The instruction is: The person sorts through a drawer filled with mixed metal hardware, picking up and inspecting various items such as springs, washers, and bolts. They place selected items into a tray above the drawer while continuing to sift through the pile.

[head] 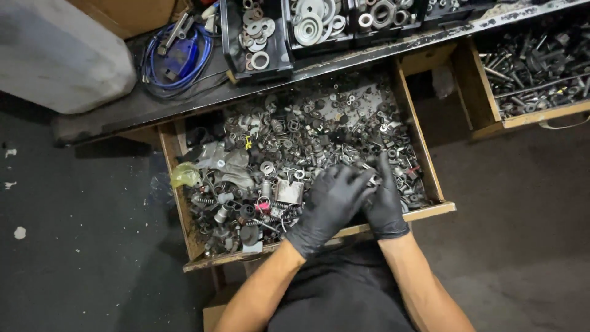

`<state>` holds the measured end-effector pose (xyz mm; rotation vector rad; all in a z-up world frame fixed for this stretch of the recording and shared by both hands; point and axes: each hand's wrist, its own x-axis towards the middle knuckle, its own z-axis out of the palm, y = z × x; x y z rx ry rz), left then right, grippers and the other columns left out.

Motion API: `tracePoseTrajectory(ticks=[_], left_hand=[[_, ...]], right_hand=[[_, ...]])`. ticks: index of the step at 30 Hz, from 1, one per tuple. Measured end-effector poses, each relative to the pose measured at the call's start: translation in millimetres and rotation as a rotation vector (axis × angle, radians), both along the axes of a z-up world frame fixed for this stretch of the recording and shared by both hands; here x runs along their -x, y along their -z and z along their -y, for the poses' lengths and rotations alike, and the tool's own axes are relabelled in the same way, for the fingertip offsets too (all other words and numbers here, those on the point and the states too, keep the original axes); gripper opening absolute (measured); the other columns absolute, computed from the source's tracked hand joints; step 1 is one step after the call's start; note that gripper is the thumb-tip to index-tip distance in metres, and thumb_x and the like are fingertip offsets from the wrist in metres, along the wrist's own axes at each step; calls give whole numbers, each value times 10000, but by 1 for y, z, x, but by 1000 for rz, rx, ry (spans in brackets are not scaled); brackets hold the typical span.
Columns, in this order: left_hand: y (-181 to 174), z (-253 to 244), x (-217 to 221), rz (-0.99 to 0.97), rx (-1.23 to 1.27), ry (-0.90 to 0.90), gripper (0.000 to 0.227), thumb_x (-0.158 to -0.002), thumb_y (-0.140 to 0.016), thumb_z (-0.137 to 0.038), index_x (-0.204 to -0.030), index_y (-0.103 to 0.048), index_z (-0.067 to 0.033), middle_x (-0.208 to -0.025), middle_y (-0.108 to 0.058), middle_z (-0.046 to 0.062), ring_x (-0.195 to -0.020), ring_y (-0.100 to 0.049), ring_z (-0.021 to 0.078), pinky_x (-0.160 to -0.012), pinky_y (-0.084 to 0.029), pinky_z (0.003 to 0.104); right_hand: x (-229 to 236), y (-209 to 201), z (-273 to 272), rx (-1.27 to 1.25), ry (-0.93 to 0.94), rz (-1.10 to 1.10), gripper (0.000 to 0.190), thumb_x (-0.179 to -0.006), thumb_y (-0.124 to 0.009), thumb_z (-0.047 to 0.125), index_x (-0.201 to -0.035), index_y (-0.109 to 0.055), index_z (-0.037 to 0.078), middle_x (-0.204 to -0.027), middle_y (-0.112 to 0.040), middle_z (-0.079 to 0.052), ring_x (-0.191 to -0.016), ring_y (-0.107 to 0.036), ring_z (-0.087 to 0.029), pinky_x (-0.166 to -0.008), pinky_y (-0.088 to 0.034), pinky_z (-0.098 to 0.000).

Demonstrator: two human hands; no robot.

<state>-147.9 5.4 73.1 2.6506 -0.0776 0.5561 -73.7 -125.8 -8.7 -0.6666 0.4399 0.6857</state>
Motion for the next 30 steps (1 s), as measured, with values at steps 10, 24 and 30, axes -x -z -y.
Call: tracePoseTrajectory(ticks=[10, 24, 30], left_hand=[[57, -56, -86, -202, 91, -215, 208, -896, -702, -174, -1084, -617, -145, -920, -584, 136, -746, -686, 414, -640, -566, 476], [9, -23, -3, 88, 413, -176, 183, -839, -855, -248, -973, -735, -215, -875, -691, -6, -790, -646, 222, -731, -541, 343], [13, -2, 3, -46, -47, -188, 183, -937, -671, -444, -1085, -700, -341, -973, -631, -53, -937, -640, 238, -737, -559, 391]], right_hand=[[-15, -40, 17, -132, 257, -152, 432, -961, -684, 475, -1074, -705, 58, -994, -710, -178, -917, -716, -307, -718, -636, -351], [1, -51, -13, 142, -97, 63, 403, -1076, -433, 538, -1081, -556, 153, -819, -485, -16, -565, -453, -84, -307, -247, -113], [18, -78, -35, 350, -190, 143, 558, -1013, -394, 675, -1168, -634, 196, -904, -664, 6, -610, -557, -61, -390, -336, -105]])
